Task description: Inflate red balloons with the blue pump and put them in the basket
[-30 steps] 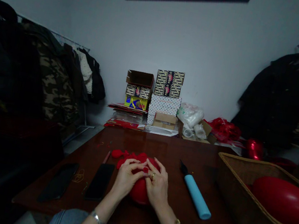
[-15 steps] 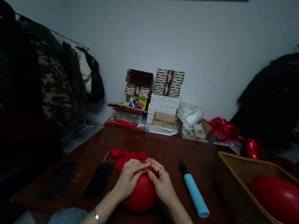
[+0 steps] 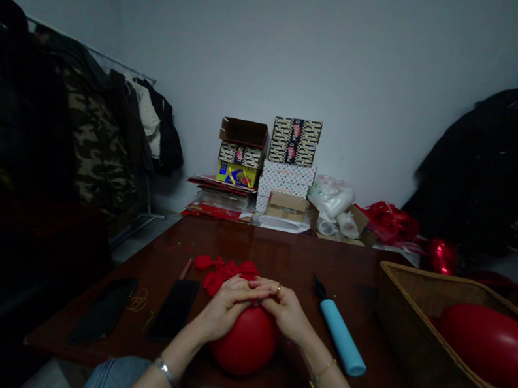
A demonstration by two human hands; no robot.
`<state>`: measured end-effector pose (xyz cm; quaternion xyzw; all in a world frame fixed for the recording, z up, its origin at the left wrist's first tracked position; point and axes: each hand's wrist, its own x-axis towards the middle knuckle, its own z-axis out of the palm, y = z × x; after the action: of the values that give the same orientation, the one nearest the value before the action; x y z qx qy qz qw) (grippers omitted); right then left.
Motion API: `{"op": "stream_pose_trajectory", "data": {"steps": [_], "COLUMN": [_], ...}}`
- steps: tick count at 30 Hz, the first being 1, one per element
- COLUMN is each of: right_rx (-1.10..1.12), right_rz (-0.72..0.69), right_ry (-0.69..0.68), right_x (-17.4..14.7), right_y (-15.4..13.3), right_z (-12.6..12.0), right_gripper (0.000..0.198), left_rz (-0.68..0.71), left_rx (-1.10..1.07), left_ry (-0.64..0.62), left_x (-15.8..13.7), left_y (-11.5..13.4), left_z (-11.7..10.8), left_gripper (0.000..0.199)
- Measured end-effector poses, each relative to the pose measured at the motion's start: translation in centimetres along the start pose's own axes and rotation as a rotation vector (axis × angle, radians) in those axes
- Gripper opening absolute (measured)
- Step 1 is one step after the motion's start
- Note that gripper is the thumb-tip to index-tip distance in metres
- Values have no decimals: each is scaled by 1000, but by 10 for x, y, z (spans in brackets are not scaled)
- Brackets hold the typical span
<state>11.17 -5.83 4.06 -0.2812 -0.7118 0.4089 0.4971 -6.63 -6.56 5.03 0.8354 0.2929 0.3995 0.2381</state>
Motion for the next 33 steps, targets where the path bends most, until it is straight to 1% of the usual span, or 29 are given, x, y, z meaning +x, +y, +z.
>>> {"op": "stream_pose_trajectory", "data": {"steps": [3, 5, 13, 17, 21, 27, 33], "right_rx": [-20, -35, -102, -105, -81, -36, -45], "right_rz": [-13, -18, -39, -39, -10, 24, 37], "right_ry": [20, 22, -3, -41, -62, -53, -44], "right_x": [0, -1, -7, -8, -8, -6, -7], "right_y": [-4, -7, -22, -24, -18, -10, -9], "right_z": [1, 1, -2, -6, -9, -12, -13], "right_gripper": [20, 19, 7, 7, 8, 9, 12], "left_rz": [-59, -78, -78, -86, -114, -162, -221], "left_rx": [-30, -40, -101, -176, -252, -323, -376], "left_ry": [38, 41, 30, 49, 80, 106, 137], "left_x": [0, -1, -1, 0, 0, -1, 0], "left_y": [3, 5, 4, 4, 3, 5, 1], "left_z": [-1, -1, 1, 4, 7, 10, 11], "left_gripper": [25, 22, 16, 16, 16, 17, 16]}}
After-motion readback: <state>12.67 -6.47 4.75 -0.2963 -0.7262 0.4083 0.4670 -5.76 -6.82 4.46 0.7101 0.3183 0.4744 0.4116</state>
